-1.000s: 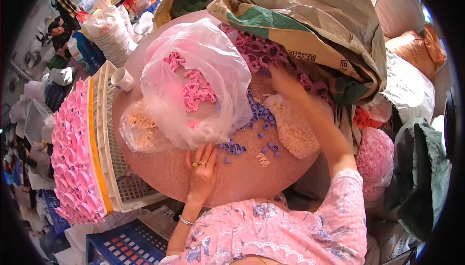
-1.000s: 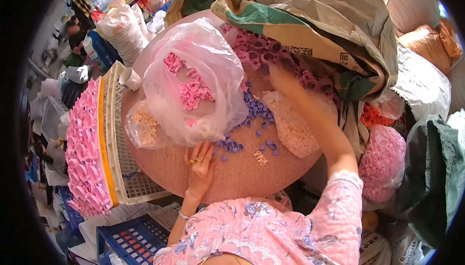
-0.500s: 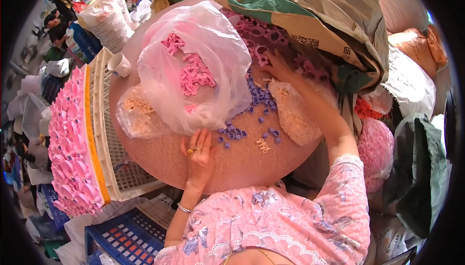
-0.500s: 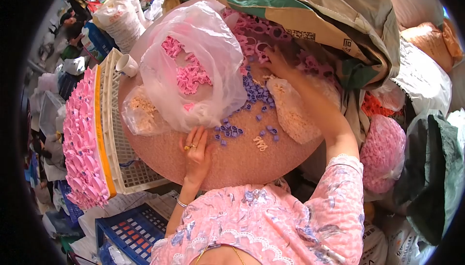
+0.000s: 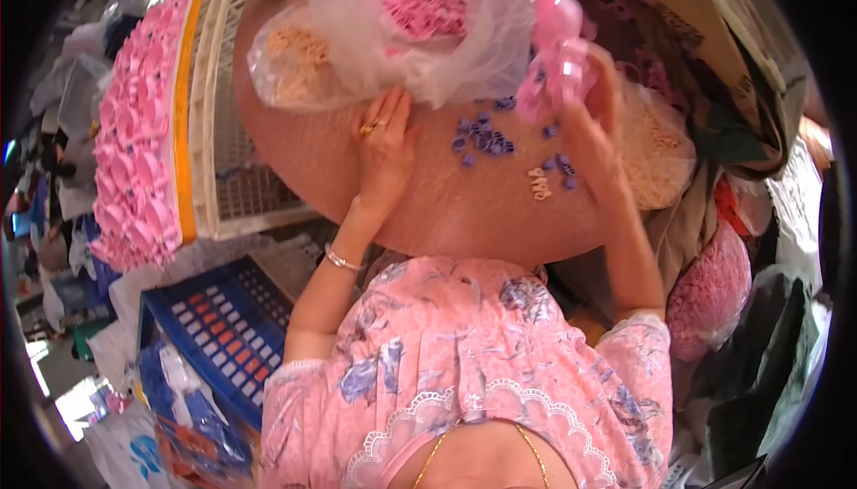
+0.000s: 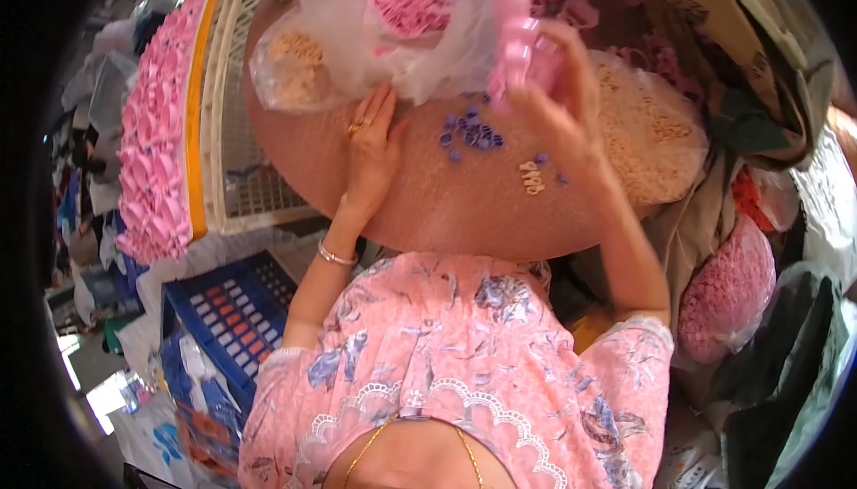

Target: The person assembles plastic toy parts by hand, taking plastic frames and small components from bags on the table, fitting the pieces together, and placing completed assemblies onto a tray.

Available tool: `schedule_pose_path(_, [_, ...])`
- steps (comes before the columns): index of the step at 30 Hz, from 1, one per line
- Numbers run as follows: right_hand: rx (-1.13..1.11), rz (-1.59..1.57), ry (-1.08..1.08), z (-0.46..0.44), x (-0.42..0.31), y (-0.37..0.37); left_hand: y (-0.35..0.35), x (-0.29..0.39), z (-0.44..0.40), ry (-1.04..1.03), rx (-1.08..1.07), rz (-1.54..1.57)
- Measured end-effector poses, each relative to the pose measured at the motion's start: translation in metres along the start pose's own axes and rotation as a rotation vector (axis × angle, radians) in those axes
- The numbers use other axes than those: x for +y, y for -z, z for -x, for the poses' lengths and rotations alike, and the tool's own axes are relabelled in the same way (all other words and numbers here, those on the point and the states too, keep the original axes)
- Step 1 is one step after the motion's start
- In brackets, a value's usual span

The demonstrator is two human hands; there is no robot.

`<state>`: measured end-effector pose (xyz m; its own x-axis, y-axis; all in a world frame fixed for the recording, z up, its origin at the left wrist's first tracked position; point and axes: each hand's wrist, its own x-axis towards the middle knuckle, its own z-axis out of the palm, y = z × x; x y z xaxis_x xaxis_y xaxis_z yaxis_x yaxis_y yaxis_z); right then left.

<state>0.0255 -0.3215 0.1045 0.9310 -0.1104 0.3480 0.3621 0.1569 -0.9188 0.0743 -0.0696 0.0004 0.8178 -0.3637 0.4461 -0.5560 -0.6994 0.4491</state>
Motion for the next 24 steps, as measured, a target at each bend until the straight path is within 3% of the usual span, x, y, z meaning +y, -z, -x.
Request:
schedule_pose_path(2, [0.039,-0.307,-0.229,0.045,0.018,-0.035,-0.006,-0.005,0.004,0.008,0.082,0.199])
schedule_pose_path(4, [-0.048,-0.671,-0.673,0.077,0.052,-0.044,0.007,0.002,0.013,0.094,0.128,0.334])
schedule_pose_path(8, [0.006,-0.699,-0.988,0.094,0.056,-0.069,0.034,0.011,0.040,0.289,0.110,0.503])
schedule_pose_path(12, [0.044,-0.653,-0.864,0.089,0.056,-0.067,0.041,0.006,0.063,0.417,0.120,0.407])
schedule_pose_path(14, [0.043,-0.368,-0.779,0.092,0.051,-0.063,0.045,0.015,0.062,0.552,0.230,0.472])
schedule_pose_path(15, [0.044,-0.226,-0.733,0.094,0.049,-0.059,0.049,0.018,0.062,0.503,0.204,0.445])
schedule_pose_path(17, [0.099,-0.252,-0.756,0.094,0.042,-0.054,0.055,0.022,0.058,0.404,0.150,0.393])
schedule_pose_path(19, [0.151,-0.212,-0.744,0.097,0.034,-0.053,0.056,0.032,0.045,0.148,0.037,0.157])
schedule_pose_path(22, [-0.039,0.047,-0.454,0.101,0.015,-0.054,0.046,0.018,0.047,-0.018,-0.119,0.141])
schedule_pose_path(24, [-0.300,0.564,-0.131,0.094,0.013,-0.053,0.045,0.000,0.039,-0.082,-0.184,0.177])
